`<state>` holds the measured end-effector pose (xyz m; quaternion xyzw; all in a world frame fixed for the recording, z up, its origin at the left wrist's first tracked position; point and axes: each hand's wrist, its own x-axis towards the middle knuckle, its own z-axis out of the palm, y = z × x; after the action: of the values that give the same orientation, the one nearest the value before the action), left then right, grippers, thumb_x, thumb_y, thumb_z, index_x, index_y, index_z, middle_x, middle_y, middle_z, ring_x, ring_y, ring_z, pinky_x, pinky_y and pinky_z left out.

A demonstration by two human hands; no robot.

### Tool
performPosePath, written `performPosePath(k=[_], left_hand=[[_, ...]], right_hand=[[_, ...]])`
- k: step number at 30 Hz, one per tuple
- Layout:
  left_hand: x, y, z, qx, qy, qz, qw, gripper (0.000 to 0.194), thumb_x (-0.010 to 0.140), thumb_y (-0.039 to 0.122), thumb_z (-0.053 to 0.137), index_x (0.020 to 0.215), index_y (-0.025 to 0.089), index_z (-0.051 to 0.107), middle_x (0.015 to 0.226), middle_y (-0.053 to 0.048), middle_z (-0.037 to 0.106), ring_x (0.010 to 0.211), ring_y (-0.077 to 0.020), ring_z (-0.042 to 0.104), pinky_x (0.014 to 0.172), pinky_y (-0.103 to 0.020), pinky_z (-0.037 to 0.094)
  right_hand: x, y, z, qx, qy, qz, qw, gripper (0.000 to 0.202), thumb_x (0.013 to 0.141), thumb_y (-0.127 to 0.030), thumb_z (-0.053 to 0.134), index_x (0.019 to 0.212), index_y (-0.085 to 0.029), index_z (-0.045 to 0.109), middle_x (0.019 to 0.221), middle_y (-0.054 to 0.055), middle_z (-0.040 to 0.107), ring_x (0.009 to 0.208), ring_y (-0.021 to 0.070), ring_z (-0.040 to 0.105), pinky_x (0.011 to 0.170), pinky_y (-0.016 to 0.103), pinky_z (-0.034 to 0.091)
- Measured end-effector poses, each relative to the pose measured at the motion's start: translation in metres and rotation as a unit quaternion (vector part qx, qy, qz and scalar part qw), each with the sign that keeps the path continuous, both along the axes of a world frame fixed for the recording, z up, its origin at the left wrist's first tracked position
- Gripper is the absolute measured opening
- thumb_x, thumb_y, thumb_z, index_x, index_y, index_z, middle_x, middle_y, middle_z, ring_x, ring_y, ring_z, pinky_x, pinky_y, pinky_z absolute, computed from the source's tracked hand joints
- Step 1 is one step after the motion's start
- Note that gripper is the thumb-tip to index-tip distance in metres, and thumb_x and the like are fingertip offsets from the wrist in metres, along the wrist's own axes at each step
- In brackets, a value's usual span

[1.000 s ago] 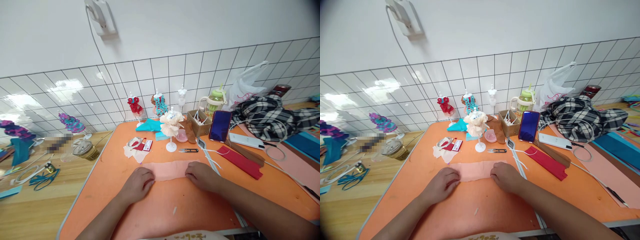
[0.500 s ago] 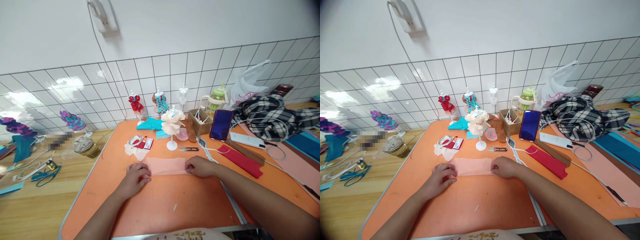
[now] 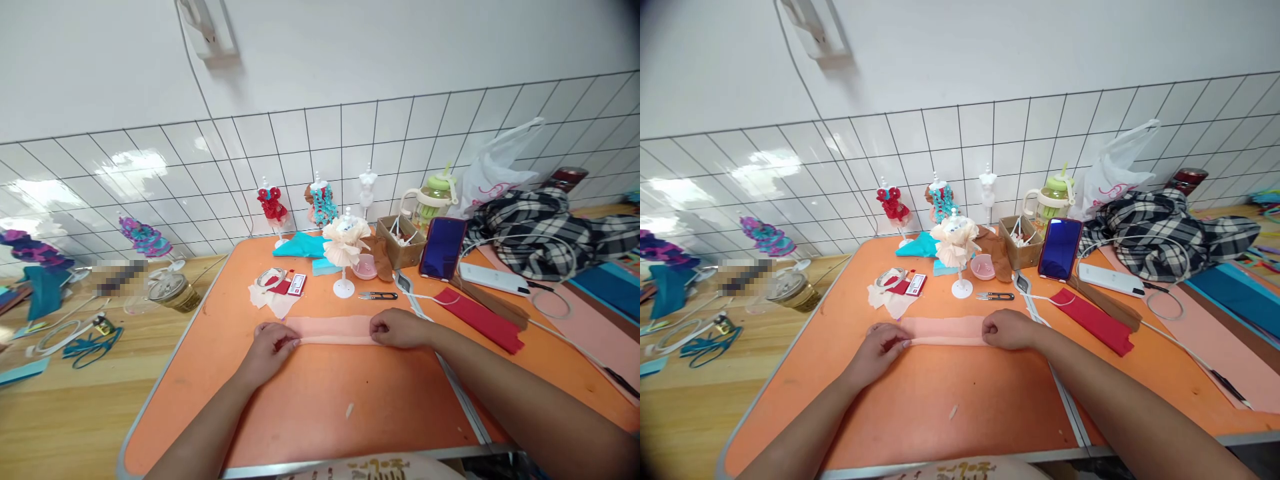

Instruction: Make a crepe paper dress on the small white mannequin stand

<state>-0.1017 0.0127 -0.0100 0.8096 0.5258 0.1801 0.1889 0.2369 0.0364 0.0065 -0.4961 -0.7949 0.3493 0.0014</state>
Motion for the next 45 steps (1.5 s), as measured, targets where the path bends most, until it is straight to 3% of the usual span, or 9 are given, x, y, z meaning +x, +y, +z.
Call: performPosePath(k=[9, 13, 16, 18, 21, 26, 33, 38, 45], left_hand=[[0.000, 0.001, -0.003, -0.006, 0.059, 0.044, 0.997, 0.024, 0.084, 0.037, 0.053, 0.103, 0.027, 0.063, 0.079, 0.001, 0.065, 0.078, -0.0182, 0.060, 0.093, -0.048, 0.031], [0.004, -0.007, 0.008, 0.109, 0.104, 0.050, 0.987, 0.034, 0.086, 0.035, 0.050, 0.118, 0.025, 0.056, 0.112, -0.009, 0.061, 0.106, -0.0273, 0.053, 0.093, -0.051, 0.034], [0.030, -0.025, 0.025, 0.179, 0.107, -0.091, 0.974, 0.046, 0.090, 0.027, 0.042, 0.136, 0.023, 0.040, 0.135, -0.012, 0.048, 0.126, -0.0268, 0.040, 0.105, -0.048, 0.029], [0.058, -0.037, 0.034, 0.139, 0.121, -0.236, 0.954, 0.056, 0.091, 0.033, 0.043, 0.144, 0.024, 0.027, 0.148, -0.008, 0.034, 0.136, -0.0251, 0.029, 0.111, -0.043, 0.025], [0.095, -0.044, 0.035, 0.061, 0.141, -0.307, 0.939, 0.076, 0.089, 0.053, 0.040, 0.149, 0.022, 0.004, 0.156, -0.008, 0.011, 0.142, -0.0255, 0.013, 0.115, -0.045, 0.015], [0.109, -0.029, 0.014, -0.051, 0.173, -0.259, 0.949, 0.078, 0.088, 0.066, 0.024, 0.148, 0.024, -0.004, 0.155, -0.009, 0.006, 0.143, -0.0287, 0.007, 0.110, -0.061, 0.001], [0.103, -0.025, 0.007, -0.055, 0.176, -0.245, 0.952, 0.073, 0.087, 0.068, 0.021, 0.148, 0.032, 0.002, 0.156, -0.007, 0.004, 0.143, -0.0292, 0.006, 0.105, -0.068, -0.005], [0.105, -0.026, 0.008, -0.054, 0.179, -0.237, 0.953, 0.073, 0.085, 0.070, 0.022, 0.147, 0.034, 0.007, 0.156, -0.007, 0.005, 0.143, -0.0298, 0.007, 0.105, -0.069, -0.004], [0.108, -0.026, 0.009, -0.058, 0.183, -0.226, 0.955, 0.074, 0.084, 0.071, 0.024, 0.147, 0.036, 0.006, 0.156, -0.008, 0.005, 0.142, -0.0319, 0.009, 0.102, -0.071, -0.003]], right_hand=[[-0.003, 0.005, -0.006, 0.019, 0.000, -0.003, 1.000, 0.013, 0.073, -0.023, 0.057, 0.085, -0.020, 0.063, 0.075, -0.001, 0.067, 0.065, 0.0128, 0.057, 0.053, 0.021, 0.033], [-0.007, 0.003, -0.006, 0.031, -0.028, -0.005, 0.999, 0.011, 0.073, -0.023, 0.057, 0.081, -0.020, 0.064, 0.075, -0.001, 0.067, 0.066, 0.0129, 0.057, 0.053, 0.021, 0.031], [-0.010, 0.004, -0.006, 0.035, -0.030, -0.004, 0.999, 0.010, 0.072, -0.024, 0.058, 0.079, -0.021, 0.064, 0.076, -0.001, 0.068, 0.067, 0.0134, 0.058, 0.053, 0.021, 0.031], [-0.013, 0.006, -0.006, 0.036, -0.032, 0.000, 0.999, 0.011, 0.072, -0.026, 0.058, 0.079, -0.021, 0.065, 0.077, 0.000, 0.068, 0.068, 0.0139, 0.058, 0.053, 0.021, 0.031], [-0.016, 0.008, -0.007, 0.043, -0.036, 0.003, 0.998, 0.013, 0.071, -0.027, 0.059, 0.080, -0.021, 0.065, 0.078, 0.001, 0.068, 0.068, 0.0153, 0.058, 0.052, 0.022, 0.031], [-0.015, 0.006, -0.004, 0.043, -0.030, 0.002, 0.999, 0.013, 0.074, -0.028, 0.056, 0.081, -0.021, 0.065, 0.079, 0.002, 0.068, 0.070, 0.0149, 0.059, 0.054, 0.022, 0.033], [0.016, -0.007, 0.002, 0.041, -0.011, -0.063, 0.997, 0.031, 0.078, -0.052, 0.055, 0.094, -0.025, 0.061, 0.082, -0.001, 0.069, 0.072, 0.0163, 0.060, 0.057, 0.024, 0.035], [0.029, -0.013, -0.008, 0.039, 0.006, -0.099, 0.994, 0.018, 0.079, -0.034, 0.055, 0.094, -0.024, 0.059, 0.075, -0.002, 0.067, 0.070, 0.0150, 0.059, 0.056, 0.024, 0.034], [0.032, -0.020, -0.015, 0.086, 0.000, -0.109, 0.990, 0.014, 0.082, -0.033, 0.053, 0.093, -0.024, 0.056, 0.075, -0.002, 0.066, 0.070, 0.0148, 0.058, 0.056, 0.024, 0.032]])
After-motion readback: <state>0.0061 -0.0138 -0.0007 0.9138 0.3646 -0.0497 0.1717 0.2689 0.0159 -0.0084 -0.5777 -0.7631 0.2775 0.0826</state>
